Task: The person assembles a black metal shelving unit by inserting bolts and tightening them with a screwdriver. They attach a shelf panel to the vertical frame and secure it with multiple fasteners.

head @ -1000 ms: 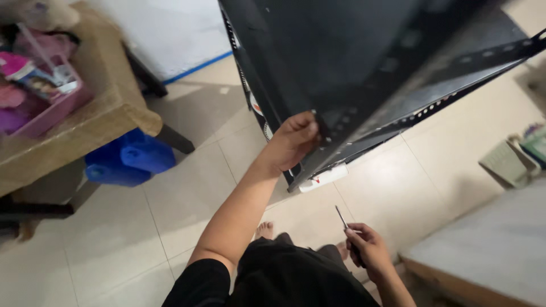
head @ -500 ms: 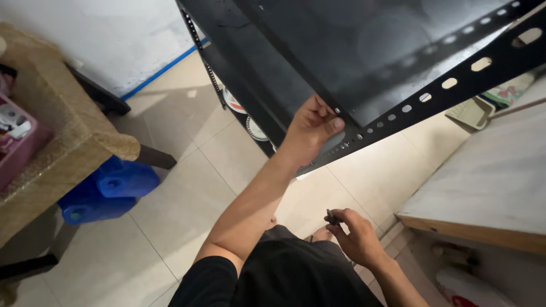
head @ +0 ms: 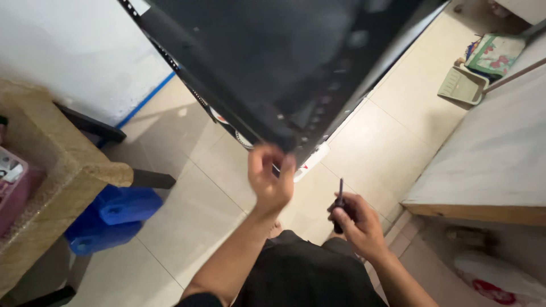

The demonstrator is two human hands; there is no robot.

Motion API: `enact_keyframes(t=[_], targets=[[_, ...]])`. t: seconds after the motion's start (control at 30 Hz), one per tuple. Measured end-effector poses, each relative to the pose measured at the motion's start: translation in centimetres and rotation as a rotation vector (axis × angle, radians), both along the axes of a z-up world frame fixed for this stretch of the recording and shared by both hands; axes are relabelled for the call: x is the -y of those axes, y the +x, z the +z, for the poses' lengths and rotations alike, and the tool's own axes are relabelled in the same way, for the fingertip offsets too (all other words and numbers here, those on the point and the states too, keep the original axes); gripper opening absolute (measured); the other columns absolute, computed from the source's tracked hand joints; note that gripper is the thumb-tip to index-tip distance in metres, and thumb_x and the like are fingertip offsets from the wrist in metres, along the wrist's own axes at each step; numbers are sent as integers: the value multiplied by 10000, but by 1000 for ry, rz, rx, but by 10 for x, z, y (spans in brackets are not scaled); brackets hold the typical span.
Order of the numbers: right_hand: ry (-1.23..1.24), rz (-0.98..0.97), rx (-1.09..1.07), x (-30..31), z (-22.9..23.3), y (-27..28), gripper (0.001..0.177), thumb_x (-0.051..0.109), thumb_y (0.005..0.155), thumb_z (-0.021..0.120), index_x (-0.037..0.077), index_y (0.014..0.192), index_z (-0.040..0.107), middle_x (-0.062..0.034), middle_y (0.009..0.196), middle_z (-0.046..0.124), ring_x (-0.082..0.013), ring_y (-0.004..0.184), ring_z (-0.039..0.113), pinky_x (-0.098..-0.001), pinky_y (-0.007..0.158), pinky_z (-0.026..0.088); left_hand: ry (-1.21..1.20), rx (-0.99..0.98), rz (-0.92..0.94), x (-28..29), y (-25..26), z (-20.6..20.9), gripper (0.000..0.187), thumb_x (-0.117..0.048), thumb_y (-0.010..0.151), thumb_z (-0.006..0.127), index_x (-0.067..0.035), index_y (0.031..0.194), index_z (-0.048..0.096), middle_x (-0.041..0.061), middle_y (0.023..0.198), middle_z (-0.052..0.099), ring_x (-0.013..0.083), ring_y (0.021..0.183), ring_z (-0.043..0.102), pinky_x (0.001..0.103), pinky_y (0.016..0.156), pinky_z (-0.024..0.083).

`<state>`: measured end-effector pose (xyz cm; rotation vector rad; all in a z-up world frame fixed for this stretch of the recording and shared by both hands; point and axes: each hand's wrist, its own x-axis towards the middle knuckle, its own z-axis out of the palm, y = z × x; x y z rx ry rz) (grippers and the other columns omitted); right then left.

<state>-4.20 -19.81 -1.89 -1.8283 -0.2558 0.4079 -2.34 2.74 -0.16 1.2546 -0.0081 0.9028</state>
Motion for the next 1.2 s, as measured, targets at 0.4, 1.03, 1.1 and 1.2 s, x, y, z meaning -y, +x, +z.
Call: enact_keyframes(t=[0.4, 1.03, 1.1, 1.2], targets=[[444, 33, 45, 136, 34, 120, 347, 100, 1060, 536, 21, 1396, 505, -138, 1064, 691, -181, 886, 688, -330, 789, 588, 381, -290, 116, 157, 28, -4, 177, -70, 920, 749, -23, 1038, 625, 59, 922, 633, 130, 761, 641, 255, 694, 537], [130, 114, -177, 239, 24, 260, 372, 143, 1015, 535, 31, 1369, 530, -117, 1013, 707, -157, 816, 693, -295, 692, 574, 999, -704, 920, 15, 291, -183, 260, -159, 950, 698, -8, 1159, 725, 208, 1184, 705, 391, 1118, 657, 459, 1021, 521], [77, 57, -251, 242, 25, 280, 377, 142, 1007, 537, 43, 1371, 539, -121, 1003, 701, -161, 795, 673, -306, 647, 552, 1002, -474, 944, 6, 296, -194, 313, -163, 988, 672, 3, 1252, 702, 202, 1290, 696, 400, 1221, 649, 468, 1096, 493], [73, 31, -312, 243, 16, 306, 368, 144, 1010, 534, 45, 1364, 543, -123, 998, 699, -162, 775, 660, -305, 614, 531, 1154, -427, 1064, 0, 296, -201, 305, -197, 968, 709, -13, 1210, 700, 189, 1233, 696, 379, 1149, 656, 459, 1041, 494]])
